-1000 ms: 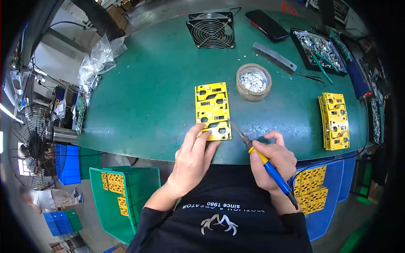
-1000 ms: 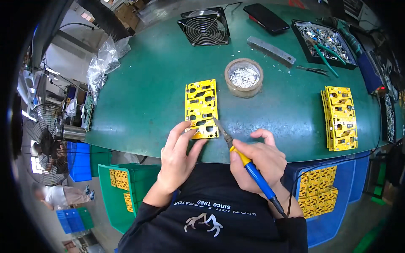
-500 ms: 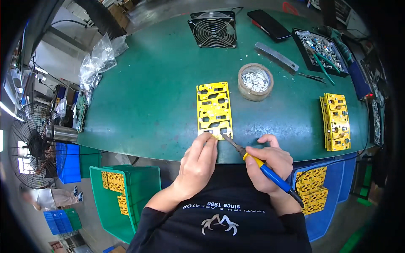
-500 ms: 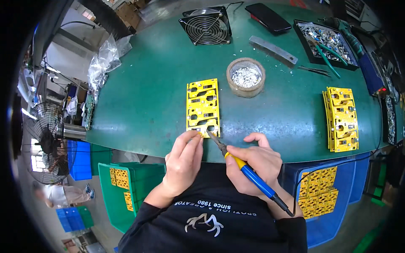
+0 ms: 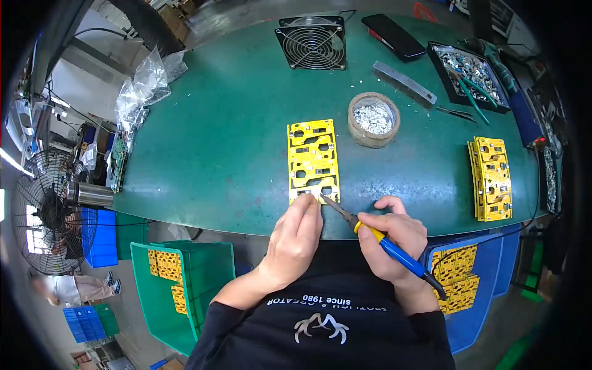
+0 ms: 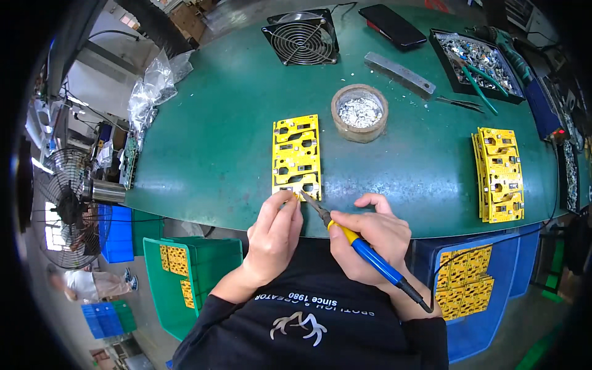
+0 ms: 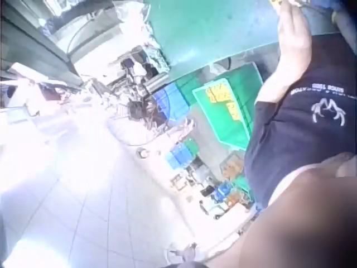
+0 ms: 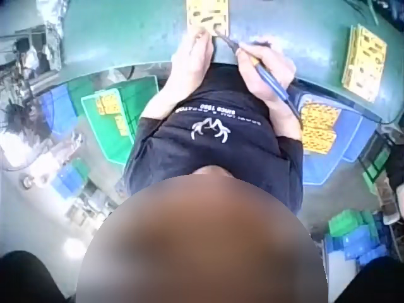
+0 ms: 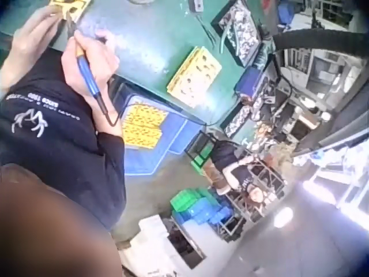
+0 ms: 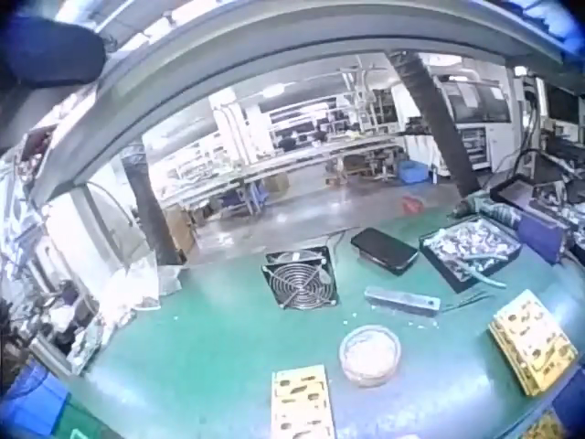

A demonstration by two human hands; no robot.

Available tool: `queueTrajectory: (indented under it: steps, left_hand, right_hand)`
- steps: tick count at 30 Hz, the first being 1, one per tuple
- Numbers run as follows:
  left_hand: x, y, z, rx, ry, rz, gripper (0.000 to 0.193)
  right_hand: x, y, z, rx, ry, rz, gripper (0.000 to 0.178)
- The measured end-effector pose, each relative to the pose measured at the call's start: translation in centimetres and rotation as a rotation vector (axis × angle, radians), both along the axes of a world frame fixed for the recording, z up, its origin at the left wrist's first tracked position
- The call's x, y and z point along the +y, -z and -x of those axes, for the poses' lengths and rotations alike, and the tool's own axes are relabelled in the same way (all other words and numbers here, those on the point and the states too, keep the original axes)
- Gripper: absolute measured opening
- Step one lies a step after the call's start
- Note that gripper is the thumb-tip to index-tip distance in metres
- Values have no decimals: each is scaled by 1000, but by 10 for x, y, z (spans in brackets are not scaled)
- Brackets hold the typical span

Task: The person solders components onto yellow printed circuit boards (PCBs) using a soldering iron and solder tin.

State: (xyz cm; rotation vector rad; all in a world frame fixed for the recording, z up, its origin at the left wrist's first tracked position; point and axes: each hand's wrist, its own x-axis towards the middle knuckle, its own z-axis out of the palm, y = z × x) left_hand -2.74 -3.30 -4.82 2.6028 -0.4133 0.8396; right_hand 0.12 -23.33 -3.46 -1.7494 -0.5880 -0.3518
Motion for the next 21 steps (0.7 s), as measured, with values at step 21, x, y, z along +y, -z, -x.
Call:
queueTrajectory:
  steps: [21]
  left_hand:
    - [18,-8,5,274,37,-44,48]
  right_hand:
    - [2,-1,0,3,-13,7,15]
